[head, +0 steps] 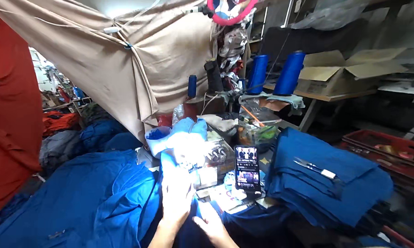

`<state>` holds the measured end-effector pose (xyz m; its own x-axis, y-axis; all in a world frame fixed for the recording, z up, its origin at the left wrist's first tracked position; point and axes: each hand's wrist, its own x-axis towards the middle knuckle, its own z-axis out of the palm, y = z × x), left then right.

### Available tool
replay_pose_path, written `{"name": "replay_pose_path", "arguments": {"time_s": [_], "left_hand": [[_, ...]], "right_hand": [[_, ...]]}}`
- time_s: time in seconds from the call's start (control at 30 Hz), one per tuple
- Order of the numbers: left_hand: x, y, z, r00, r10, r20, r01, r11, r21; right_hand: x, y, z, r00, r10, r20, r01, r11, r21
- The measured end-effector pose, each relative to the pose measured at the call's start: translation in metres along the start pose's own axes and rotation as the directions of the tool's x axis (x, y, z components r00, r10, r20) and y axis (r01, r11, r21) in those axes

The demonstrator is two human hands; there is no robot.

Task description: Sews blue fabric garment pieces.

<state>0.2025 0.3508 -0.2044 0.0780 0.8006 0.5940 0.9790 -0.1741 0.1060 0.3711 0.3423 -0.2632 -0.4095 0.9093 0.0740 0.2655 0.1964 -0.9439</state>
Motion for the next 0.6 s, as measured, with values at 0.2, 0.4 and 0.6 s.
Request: {"name": "replay_pose_path", "arguments": {"time_s": [0.2,0.4,0.6], "left_hand": [[-0.141,-0.009,0.019,0.984,0.049,-0.172,-0.12,0.895,-0.431],[-0.215,0.007,0.008,0.98,-0.161,0.12,0.201,0.816,-0.542],[-0.167,0.026,0.027,0.992,0.119,-0.042,-0.125,0.879,-0.46]], "right_hand": [[-0.059,0.058,-0.004,0.999,0.036,0.021,-0.037,0.999,0.027],[-0.066,0.057,-0.014,0.996,0.08,-0.048,-0.08,0.997,0.011],[-0.07,0.06,-0.005,0.987,0.016,-0.161,-0.005,0.997,0.071]]}}
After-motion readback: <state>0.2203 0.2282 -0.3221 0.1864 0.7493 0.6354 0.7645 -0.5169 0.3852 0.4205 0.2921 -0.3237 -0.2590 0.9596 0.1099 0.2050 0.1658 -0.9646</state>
